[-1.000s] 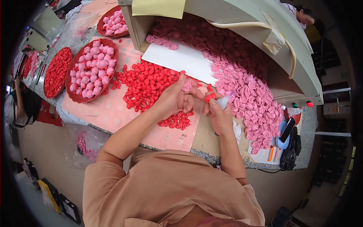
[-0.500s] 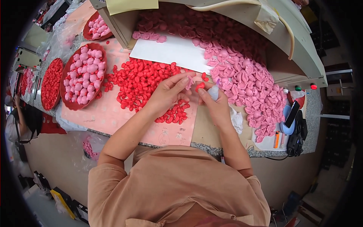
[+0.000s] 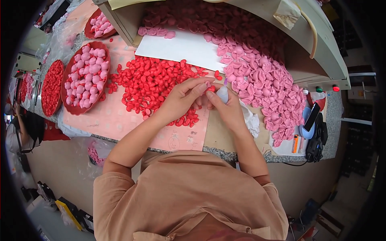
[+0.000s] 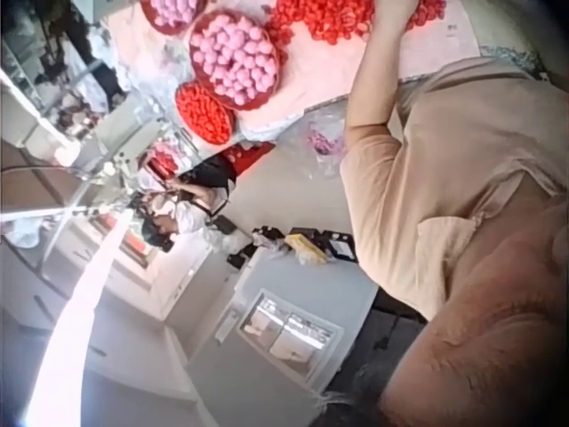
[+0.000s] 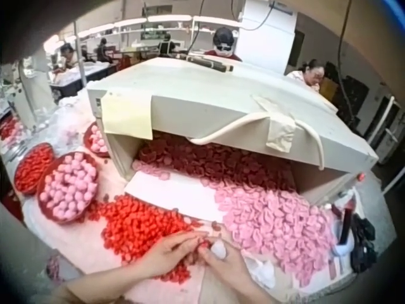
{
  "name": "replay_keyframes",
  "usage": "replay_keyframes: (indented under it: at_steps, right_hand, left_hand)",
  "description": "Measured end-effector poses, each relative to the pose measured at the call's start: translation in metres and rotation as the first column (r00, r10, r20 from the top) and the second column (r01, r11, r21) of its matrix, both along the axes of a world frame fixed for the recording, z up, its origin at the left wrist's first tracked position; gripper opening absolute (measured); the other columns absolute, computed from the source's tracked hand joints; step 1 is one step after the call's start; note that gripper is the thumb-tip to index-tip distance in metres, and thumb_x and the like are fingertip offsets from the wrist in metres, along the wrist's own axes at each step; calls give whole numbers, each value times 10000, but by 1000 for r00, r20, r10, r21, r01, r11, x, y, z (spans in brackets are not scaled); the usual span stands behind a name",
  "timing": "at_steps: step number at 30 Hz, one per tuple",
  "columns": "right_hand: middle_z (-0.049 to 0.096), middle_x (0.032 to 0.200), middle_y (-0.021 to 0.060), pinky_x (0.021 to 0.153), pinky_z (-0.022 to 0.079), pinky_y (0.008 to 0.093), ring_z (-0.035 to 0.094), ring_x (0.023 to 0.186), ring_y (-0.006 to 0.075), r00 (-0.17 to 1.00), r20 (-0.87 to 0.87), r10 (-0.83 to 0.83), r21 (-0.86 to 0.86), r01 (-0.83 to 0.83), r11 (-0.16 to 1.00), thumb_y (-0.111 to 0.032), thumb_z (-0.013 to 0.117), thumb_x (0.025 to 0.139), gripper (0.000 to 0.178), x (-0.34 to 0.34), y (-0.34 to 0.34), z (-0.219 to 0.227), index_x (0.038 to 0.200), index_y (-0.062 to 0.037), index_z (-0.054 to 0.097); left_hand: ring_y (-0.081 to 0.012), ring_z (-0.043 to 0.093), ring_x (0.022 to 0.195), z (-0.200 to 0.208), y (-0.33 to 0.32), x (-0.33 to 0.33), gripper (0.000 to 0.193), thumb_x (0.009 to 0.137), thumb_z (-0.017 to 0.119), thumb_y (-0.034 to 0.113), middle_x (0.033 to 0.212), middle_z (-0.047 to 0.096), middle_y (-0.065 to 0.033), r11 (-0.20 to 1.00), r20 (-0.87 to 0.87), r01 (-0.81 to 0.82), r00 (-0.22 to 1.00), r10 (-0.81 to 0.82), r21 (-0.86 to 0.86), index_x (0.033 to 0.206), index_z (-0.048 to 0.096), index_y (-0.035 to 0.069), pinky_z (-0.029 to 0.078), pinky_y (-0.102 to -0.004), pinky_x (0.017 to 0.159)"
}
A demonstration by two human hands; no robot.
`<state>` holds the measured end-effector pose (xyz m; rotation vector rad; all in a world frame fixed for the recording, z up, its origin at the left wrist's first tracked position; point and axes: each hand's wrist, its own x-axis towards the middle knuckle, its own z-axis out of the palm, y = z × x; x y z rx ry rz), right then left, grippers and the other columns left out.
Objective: Assembling small pink rubber balloon components with white plastic inserts at a factory workbench.
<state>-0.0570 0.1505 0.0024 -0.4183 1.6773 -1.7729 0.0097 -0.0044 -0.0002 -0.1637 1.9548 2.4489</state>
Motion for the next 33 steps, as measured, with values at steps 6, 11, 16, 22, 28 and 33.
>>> replay_keyframes:
  at_steps: [6, 11, 16, 22, 28, 33]
  right_hand:
    - [595, 805, 12, 612, 437, 216, 536, 692, 65, 999, 29, 15, -58, -14, 998, -164, 570, 907, 266, -1, 1, 2, 1111, 6, 545]
    - [593, 799, 11, 610, 439, 214, 532, 677, 64, 996, 85, 5, -81, 2, 997, -169, 569, 908, 267, 0, 2, 1, 1109, 5, 546]
    - [589, 801, 16, 607, 439, 208, 532, 663, 73, 985, 169, 19, -134, 4, 991, -187, 578, 905, 269, 0, 2, -4, 1095, 1, 545]
    - [571, 759, 51, 579, 471, 248, 580, 647, 140, 962, 274, 15, -219, 47, 975, -180, 554, 912, 184, 4, -5, -4, 1005, -23, 528]
    - [583, 812, 40, 605, 526, 255, 580, 674, 99, 924, 364, 119, -293, -7, 956, -184, 586, 896, 246, -2, 3, 2, 1048, 3, 533]
    - [578, 785, 30, 614, 499, 248, 574, 668, 99, 994, 96, 45, -120, -34, 992, -158, 576, 898, 267, 1, 7, 1, 1102, 8, 529]
  left_hand:
    - [-45, 460, 612, -4, 4, 0, 332, 985, 403, 247, 781, 511, 10, 998, 14, 11, 1000, -10, -64, 1245, 517, 76, 406, -185, 557]
    - [-45, 460, 595, -2, 7, 2, 328, 986, 398, 242, 731, 507, 11, 992, -60, -15, 998, 7, -123, 1246, 515, 81, 405, -186, 549]
    - [-45, 441, 614, 2, 8, 4, 349, 994, 375, 236, 736, 487, 11, 988, -58, 3, 998, -12, -154, 1269, 480, 48, 371, -175, 542]
    - [-48, 440, 608, -1, 12, 5, 334, 991, 386, 224, 731, 491, 11, 991, -78, -61, 996, 52, -116, 1250, 494, 43, 369, -176, 545]
    - [-58, 481, 600, 2, 9, 4, 291, 978, 398, 174, 694, 525, -10, 952, -218, -108, 975, 45, -286, 1213, 534, 67, 402, -207, 534]
    - [-64, 478, 605, 2, 13, 4, 284, 980, 390, 192, 683, 510, -2, 942, -169, -105, 984, 52, -319, 1177, 553, 68, 406, -217, 548]
